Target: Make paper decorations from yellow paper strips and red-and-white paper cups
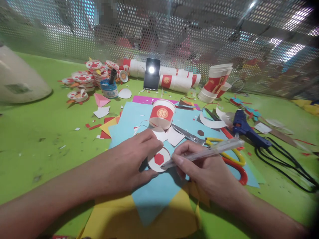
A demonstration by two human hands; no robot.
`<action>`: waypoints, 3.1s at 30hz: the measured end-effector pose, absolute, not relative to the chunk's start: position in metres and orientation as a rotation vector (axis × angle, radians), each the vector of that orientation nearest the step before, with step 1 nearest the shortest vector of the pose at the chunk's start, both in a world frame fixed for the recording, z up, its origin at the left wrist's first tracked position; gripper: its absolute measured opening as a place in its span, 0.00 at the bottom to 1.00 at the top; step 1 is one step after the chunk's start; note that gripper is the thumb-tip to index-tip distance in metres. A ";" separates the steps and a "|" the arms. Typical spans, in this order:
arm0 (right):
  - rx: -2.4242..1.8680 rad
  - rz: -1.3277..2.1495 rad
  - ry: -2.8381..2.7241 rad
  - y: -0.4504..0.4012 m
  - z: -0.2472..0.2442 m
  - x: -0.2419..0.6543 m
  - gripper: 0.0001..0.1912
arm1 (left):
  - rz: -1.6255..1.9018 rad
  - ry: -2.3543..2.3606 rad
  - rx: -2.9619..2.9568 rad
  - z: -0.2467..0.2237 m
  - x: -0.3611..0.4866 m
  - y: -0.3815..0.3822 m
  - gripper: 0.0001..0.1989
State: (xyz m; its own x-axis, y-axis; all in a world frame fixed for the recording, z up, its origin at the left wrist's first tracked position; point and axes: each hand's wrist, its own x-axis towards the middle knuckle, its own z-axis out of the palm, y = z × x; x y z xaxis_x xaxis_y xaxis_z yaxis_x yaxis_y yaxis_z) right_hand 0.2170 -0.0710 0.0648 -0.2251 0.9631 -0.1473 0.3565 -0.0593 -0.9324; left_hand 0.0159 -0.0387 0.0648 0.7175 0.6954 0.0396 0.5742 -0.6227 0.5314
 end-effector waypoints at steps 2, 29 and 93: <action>-1.432 1.289 -1.615 -0.071 0.066 0.216 0.06 | 0.306 0.949 2.422 0.069 0.016 -0.038 0.12; -1.457 1.258 -1.641 -0.071 0.066 0.214 0.04 | 0.360 0.903 2.451 0.071 0.017 -0.037 0.12; -1.513 1.226 -1.653 -0.072 0.066 0.217 0.06 | 0.391 0.905 2.457 0.062 0.015 -0.038 0.14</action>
